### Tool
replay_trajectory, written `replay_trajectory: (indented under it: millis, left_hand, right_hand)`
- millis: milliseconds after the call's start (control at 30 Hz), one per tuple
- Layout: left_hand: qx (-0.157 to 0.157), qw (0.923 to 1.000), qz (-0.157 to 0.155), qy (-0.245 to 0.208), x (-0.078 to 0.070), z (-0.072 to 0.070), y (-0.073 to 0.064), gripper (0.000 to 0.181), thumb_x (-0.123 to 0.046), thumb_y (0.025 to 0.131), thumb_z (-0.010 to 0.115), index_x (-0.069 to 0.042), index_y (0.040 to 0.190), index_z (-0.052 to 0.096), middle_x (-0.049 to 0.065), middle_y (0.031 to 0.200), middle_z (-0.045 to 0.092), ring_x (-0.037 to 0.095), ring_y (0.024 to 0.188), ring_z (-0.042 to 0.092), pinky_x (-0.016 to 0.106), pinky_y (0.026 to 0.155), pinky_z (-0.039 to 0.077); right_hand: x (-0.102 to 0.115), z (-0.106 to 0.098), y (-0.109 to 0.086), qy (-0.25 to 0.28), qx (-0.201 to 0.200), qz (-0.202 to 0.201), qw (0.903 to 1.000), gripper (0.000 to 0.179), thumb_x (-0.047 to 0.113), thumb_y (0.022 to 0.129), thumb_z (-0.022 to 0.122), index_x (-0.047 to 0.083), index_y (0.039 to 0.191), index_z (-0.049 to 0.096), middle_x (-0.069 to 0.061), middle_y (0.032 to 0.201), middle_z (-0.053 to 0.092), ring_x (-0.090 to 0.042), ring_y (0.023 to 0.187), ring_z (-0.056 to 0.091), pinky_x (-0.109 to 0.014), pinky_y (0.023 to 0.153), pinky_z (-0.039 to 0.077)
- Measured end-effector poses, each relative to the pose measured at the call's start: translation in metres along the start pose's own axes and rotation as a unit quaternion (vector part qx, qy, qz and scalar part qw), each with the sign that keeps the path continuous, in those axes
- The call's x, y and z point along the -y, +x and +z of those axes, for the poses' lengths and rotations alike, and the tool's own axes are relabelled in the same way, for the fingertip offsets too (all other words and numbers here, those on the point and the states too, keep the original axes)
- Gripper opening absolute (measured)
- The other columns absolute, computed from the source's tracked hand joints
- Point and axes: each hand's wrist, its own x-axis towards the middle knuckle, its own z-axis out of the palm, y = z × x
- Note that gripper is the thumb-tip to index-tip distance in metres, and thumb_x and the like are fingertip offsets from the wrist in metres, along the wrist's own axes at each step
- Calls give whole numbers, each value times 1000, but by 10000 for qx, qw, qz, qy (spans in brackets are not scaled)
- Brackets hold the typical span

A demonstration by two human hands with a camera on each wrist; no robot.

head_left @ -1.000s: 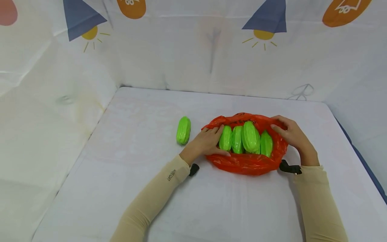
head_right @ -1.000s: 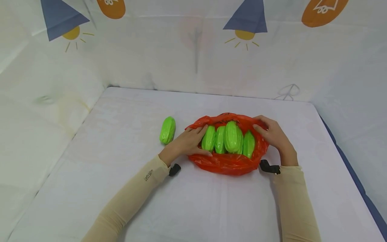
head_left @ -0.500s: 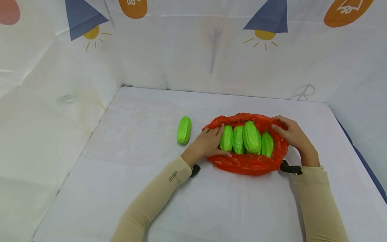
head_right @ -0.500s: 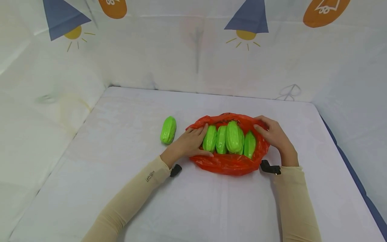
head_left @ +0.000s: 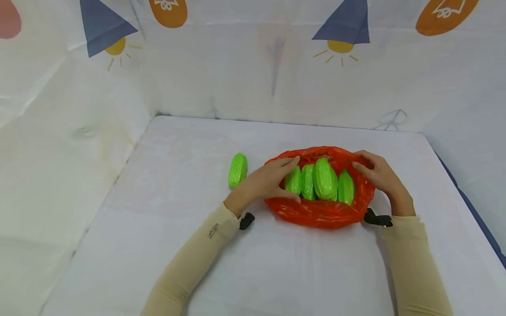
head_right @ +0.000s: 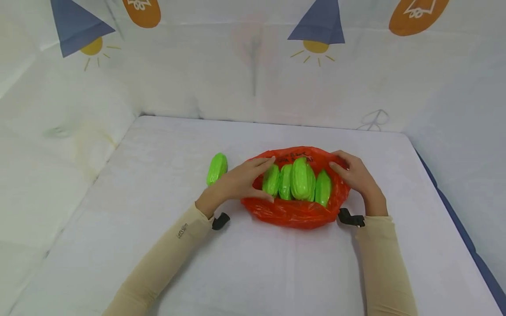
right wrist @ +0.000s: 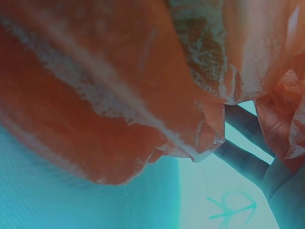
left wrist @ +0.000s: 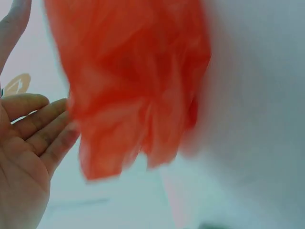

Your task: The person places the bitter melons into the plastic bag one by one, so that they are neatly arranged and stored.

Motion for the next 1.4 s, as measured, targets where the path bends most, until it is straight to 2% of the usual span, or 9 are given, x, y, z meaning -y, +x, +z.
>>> replay_trajectory:
  millis: [67, 267, 400, 533, 633, 767, 933, 1167, 1400]
  left_hand:
    - [-102, 9999, -37, -110, 4, -6, -5, 113, -68, 75, 69, -13, 158, 16, 7, 161, 27, 26, 146, 31, 38, 119, 29]
    - [-387, 9984, -392, -95, 25, -24, -24, 108, -65, 77, 70, -15, 158, 19, 7, 159, 31, 27, 145, 33, 41, 118, 30]
    - [-582, 9966, -550, -185, 38, -35, -38, 101, -61, 79, 72, -16, 157, 24, 6, 158, 33, 27, 145, 33, 45, 118, 29]
    - [-748, 9940, -754, -255, 56, -39, -54, 102, -60, 77, 74, -16, 156, 28, 6, 158, 35, 27, 145, 34, 48, 118, 29]
    - [-805, 9911, -1008, -315, 72, -37, -65, 105, -61, 75, 76, -17, 156, 27, 5, 158, 34, 27, 145, 33, 49, 118, 30]
    - [-728, 9894, -1175, -456, 90, -30, -74, 111, -64, 71, 77, -20, 157, 23, 5, 160, 30, 28, 147, 29, 51, 118, 28]
    - [-433, 9901, -1219, -539, 106, -21, -75, 118, -63, 68, 80, -21, 159, 17, 1, 164, 19, 27, 150, 21, 54, 120, 20]
    - [-173, 9895, -1269, -667, 112, -16, -75, 114, -57, 70, 82, -14, 157, 23, 0, 165, 17, 29, 149, 23, 53, 118, 26]
    - [13, 9875, -1350, -811, 115, -14, -75, 116, -55, 69, 84, -16, 158, 21, 3, 163, 22, 26, 149, 26, 47, 119, 28]
  right_hand:
    - [0, -1, 0, -28, 4, -22, 10000, 27, 18, 99, 56, 1, 120, 61, 21, 98, 58, 5, 86, 52, -5, 75, 43]
    - [1, -3, -1, 5, 0, -21, 10000, 27, 19, 100, 55, 0, 118, 61, 3, 101, 62, 3, 85, 53, -5, 74, 44]
    - [1, -4, -3, -36, 22, 25, 10000, 27, 19, 100, 55, 1, 119, 61, 6, 101, 61, 3, 85, 53, -6, 75, 45]
    - [2, -4, -3, -60, 28, 52, 10000, 27, 20, 100, 56, 2, 119, 61, 7, 101, 61, 3, 86, 53, -6, 74, 45]
    - [2, -3, -3, -93, 52, 60, 9999, 28, 20, 100, 55, 1, 120, 61, -3, 105, 62, 3, 86, 52, -5, 75, 44]
    - [3, -3, -2, -165, 81, 51, 9998, 29, 20, 100, 55, 1, 120, 61, -15, 110, 63, 4, 87, 51, -5, 76, 43]
    - [3, -3, -4, -191, 116, 84, 9997, 29, 21, 100, 55, 0, 121, 60, -19, 111, 64, 5, 87, 50, -4, 75, 42]
    - [2, -4, -3, -191, 150, 119, 9996, 29, 20, 100, 54, 0, 121, 60, -18, 112, 64, 5, 86, 51, -4, 75, 43]
    - [0, -4, -4, -195, 167, 222, 9994, 29, 20, 100, 55, 2, 122, 60, -19, 113, 64, 5, 86, 51, -5, 74, 44]
